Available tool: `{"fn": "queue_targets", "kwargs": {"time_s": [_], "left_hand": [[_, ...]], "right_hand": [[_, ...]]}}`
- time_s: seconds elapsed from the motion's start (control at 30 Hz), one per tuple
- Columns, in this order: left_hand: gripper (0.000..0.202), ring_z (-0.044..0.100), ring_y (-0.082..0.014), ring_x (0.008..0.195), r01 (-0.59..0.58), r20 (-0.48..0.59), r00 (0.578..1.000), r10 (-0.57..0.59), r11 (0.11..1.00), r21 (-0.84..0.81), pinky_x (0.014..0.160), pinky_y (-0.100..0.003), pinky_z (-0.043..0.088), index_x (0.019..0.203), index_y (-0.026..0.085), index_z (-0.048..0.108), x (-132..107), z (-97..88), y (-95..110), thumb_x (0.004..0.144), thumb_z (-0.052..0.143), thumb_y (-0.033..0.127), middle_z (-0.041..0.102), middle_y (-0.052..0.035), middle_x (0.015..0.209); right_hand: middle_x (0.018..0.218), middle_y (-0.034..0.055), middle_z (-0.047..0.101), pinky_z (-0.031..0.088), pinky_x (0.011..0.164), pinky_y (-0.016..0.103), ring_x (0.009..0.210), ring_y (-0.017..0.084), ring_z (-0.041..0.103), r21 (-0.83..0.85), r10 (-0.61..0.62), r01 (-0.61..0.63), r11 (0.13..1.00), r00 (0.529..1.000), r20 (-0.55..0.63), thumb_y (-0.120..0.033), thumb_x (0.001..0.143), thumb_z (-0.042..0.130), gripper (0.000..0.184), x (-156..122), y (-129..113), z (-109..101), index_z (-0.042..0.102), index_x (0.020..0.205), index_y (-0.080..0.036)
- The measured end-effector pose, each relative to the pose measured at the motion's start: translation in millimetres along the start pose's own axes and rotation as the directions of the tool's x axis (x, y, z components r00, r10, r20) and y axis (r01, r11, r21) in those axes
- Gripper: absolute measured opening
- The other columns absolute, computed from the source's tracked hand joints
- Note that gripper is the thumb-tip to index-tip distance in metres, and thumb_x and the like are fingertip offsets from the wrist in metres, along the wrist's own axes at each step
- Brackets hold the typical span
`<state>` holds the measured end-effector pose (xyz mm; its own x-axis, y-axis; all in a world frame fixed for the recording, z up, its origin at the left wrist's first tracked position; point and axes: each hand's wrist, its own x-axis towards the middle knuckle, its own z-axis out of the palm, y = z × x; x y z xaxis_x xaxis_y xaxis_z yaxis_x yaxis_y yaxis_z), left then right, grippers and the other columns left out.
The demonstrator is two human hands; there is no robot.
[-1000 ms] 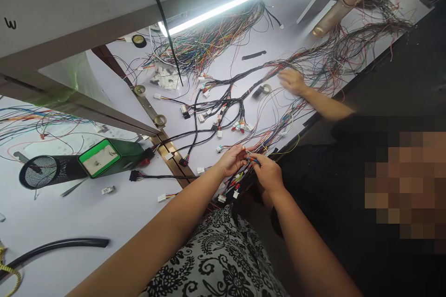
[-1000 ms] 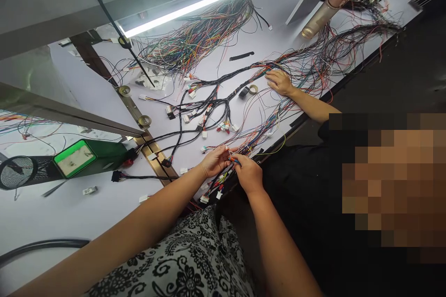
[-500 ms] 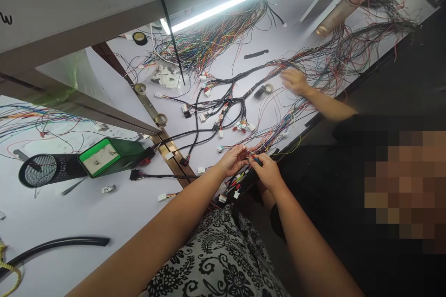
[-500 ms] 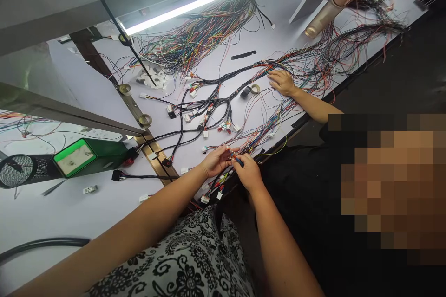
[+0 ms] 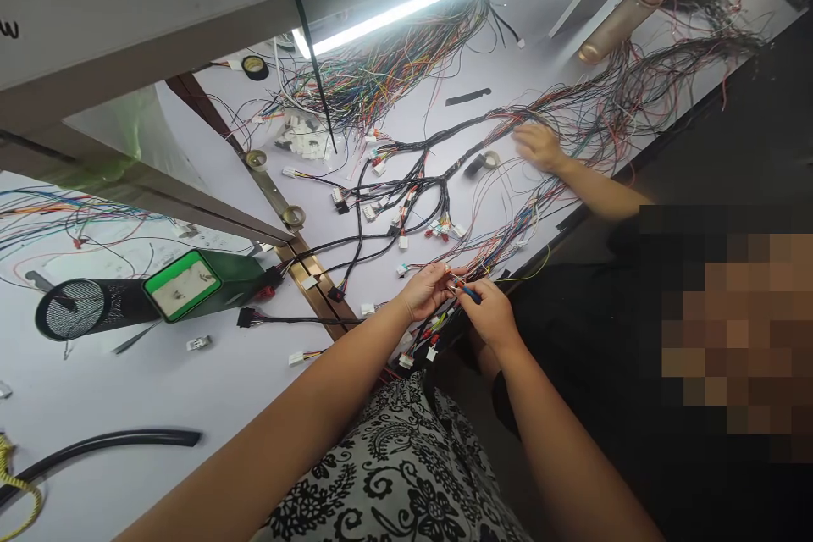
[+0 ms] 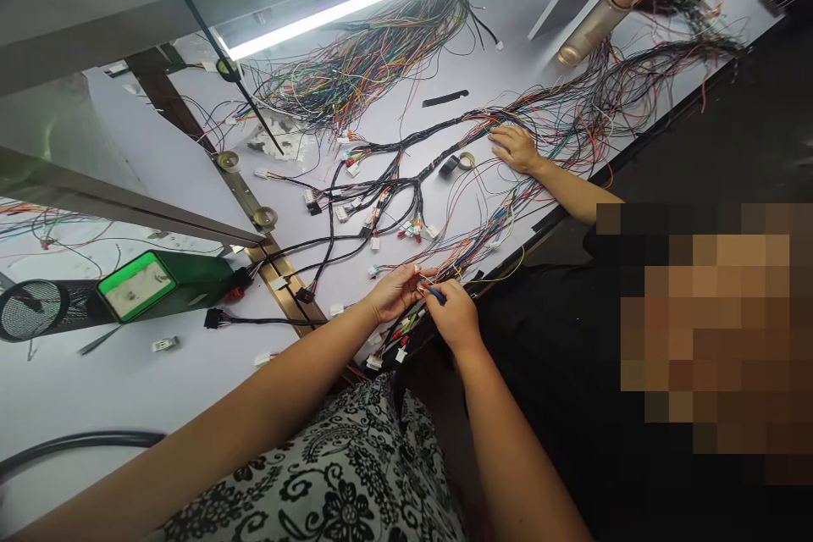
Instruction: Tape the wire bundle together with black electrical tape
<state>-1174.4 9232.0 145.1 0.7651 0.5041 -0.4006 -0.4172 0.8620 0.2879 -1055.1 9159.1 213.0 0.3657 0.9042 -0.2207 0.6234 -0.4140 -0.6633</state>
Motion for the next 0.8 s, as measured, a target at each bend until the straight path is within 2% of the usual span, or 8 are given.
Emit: {"fn": "queue_targets", "kwargs": {"time_s": [0.1,0.2,0.43,0.63,0.8], "left_hand": [[0.025,0.058,-0.0084,0.063,0.002,0.008,1.0,-0.002,1.0,0.013,0.059,-0.021,0.047,0.088,0.014,0.056,0.9,0.0,-0.3,0.081,0.069,0.035,0.066,-0.0111,0.105],[0.027,0.06,-0.0116,0.068,0.0,-0.008,1.0,0.0,1.0,0.023,0.06,-0.023,0.049,0.089,0.015,0.055,1.5,0.3,-1.7,0.081,0.069,0.038,0.066,-0.0105,0.103],[0.029,0.062,-0.0136,0.074,0.011,-0.045,0.999,-0.01,0.999,0.041,0.061,-0.023,0.048,0.087,0.017,0.052,1.8,0.7,-3.4,0.081,0.068,0.041,0.066,-0.0065,0.093],[0.029,0.061,-0.0139,0.074,0.029,-0.032,0.999,-0.028,0.999,0.043,0.054,-0.02,0.044,0.087,0.018,0.052,1.0,-1.4,-2.8,0.079,0.069,0.04,0.063,-0.0042,0.088],[0.028,0.059,-0.0124,0.074,0.027,-0.023,0.999,-0.026,0.999,0.039,0.052,-0.019,0.042,0.088,0.019,0.052,1.7,-3.6,-3.9,0.081,0.069,0.039,0.062,-0.0035,0.09]], "right_hand": [[0.078,0.0018,0.058,0.041,0.073,0.03,0.077,0.018,0.056,0.036,0.018,-0.015,0.999,0.996,-0.085,-0.039,0.08,0.057,0.022,-0.1,-4.3,4.4,0.065,0.074,-0.02],[0.074,0.0011,0.058,0.041,0.07,0.03,0.073,0.017,0.055,0.062,0.059,-0.052,0.997,0.991,-0.121,-0.041,0.077,0.06,0.023,1.5,-5.3,10.4,0.065,0.069,-0.02],[0.071,0.0014,0.062,0.04,0.066,0.03,0.067,0.018,0.056,0.11,0.185,-0.171,0.979,0.974,-0.134,-0.042,0.076,0.061,0.024,6.5,1.8,21.4,0.066,0.069,-0.019],[0.064,0.0006,0.061,0.037,0.062,0.029,0.062,0.018,0.052,0.1,0.222,-0.21,0.973,0.966,-0.133,-0.04,0.074,0.06,0.023,10.6,2.9,24.3,0.064,0.065,-0.019],[0.07,0.0019,0.062,0.036,0.062,0.029,0.063,0.017,0.051,0.086,0.226,-0.214,0.973,0.959,-0.171,-0.039,0.074,0.059,0.022,11.3,2.3,27.7,0.062,0.066,-0.019]]}}
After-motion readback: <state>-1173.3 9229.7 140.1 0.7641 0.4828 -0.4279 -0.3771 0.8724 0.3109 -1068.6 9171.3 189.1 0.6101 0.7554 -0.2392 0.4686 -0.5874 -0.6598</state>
